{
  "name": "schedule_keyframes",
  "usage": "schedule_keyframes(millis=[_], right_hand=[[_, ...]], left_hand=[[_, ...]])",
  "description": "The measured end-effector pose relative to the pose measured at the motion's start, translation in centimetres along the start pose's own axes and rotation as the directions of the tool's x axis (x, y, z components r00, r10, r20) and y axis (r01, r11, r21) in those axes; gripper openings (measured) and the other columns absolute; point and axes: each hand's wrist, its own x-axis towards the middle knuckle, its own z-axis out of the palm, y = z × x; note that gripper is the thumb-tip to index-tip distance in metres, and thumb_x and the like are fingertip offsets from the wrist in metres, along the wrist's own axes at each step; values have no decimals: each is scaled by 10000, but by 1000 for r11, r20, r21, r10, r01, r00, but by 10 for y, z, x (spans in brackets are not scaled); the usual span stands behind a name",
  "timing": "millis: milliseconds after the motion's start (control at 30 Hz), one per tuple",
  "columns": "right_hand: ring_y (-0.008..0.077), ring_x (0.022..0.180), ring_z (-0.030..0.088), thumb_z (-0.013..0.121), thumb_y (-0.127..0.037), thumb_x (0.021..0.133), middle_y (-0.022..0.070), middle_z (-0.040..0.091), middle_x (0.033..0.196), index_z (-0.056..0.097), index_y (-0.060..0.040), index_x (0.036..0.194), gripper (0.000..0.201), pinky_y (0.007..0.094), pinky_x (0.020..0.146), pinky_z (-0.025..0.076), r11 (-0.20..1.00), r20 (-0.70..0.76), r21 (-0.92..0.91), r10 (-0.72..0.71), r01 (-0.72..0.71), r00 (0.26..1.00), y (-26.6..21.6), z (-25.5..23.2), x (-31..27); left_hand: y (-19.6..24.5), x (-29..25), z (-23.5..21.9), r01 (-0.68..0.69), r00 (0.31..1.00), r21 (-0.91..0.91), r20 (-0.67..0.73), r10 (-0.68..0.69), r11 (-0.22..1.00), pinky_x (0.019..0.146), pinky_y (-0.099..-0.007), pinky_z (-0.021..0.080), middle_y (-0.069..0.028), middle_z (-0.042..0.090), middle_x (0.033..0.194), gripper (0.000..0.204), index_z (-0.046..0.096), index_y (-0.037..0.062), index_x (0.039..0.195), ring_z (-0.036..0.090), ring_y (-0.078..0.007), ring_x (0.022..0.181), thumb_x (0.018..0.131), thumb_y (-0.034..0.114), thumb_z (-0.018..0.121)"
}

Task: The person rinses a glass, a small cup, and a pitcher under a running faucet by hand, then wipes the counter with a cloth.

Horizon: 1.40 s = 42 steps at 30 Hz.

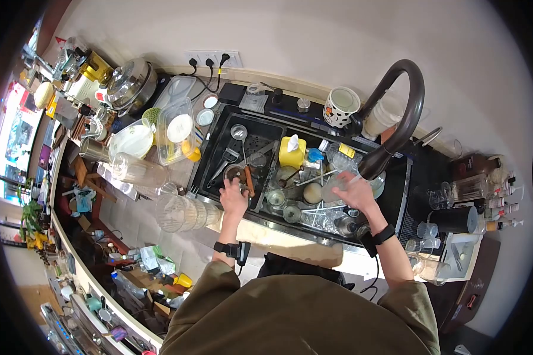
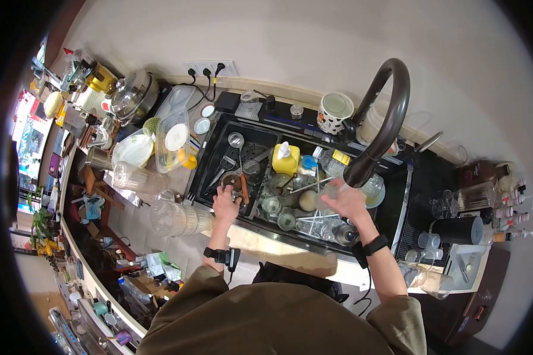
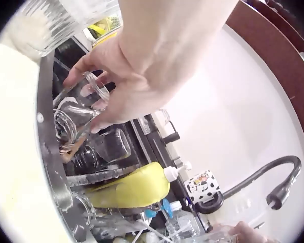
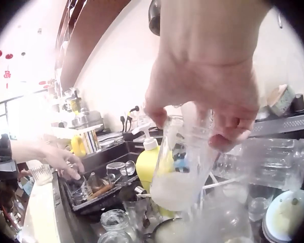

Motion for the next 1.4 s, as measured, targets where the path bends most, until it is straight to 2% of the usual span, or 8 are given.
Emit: schedule_keyframes(millis=[233,433,800,900,1000,1067,1333,1400], right_hand=[[218,783,643,529,-435,873,111,654,903,573,-70,1134,451,348,684,495,952,-157,299,-13,60,987,52,21,18],[88,631,467,425,-497,931,46,588,832,586,-15,1085,531,242,480,378,742,146,630,177,-230,973,36,4,3],[337,818,660,599,-355,788,182,648,777,599,-21,998,395,411,764,497,996,-138,91,30,-18,990,-10,-20,-21],[340,790,655,595,-346,792,187,639,762,602,-24,981,373,408,761,495,994,-168,111,34,-15,985,-9,-23,-19],[306,765,654,568,-348,825,151,651,771,608,-37,996,357,381,738,494,979,-113,202,48,-24,992,1,-19,-12],[261,743,645,542,-370,859,109,657,777,610,-45,1027,373,353,706,491,949,-43,310,72,-55,996,24,-4,2],[249,783,647,472,-534,900,121,680,941,590,47,1152,645,391,711,500,606,110,756,255,-247,961,50,30,2],[259,812,646,492,-509,914,163,669,969,588,40,1158,608,378,731,497,814,3,563,168,-141,986,56,26,1]], left_hand=[[-4,13,6,109,991,43,73,-112,993,831,-482,507,-151,483,1213,528,529,120,1180,548,-424,1036,716,178,773],[1,17,11,27,994,16,102,-29,999,854,-464,512,-165,478,1238,549,556,91,1167,536,-418,1061,690,208,800],[18,1,21,16,1000,73,18,-17,997,903,-465,439,-197,480,1181,645,507,27,1210,475,-394,1126,697,284,802],[52,-13,-5,-101,978,74,-173,113,992,908,-466,413,-208,469,1187,643,492,-2,1221,455,-393,1121,720,277,785],[119,-28,-30,-479,878,-395,-218,427,784,928,-432,431,-196,560,1120,502,555,-14,1160,543,-331,1045,802,300,715],[161,-43,-22,-606,764,-543,-194,615,581,940,-429,450,-214,578,1137,544,540,-10,1199,558,-362,1082,792,300,724],[231,-37,19,-483,719,-441,293,630,756,810,-443,522,-195,633,1075,736,518,8,1214,626,-381,987,654,398,792],[226,-25,46,-328,737,-601,319,596,728,833,-424,525,-203,635,1096,719,546,28,1199,624,-378,1013,646,414,794]])
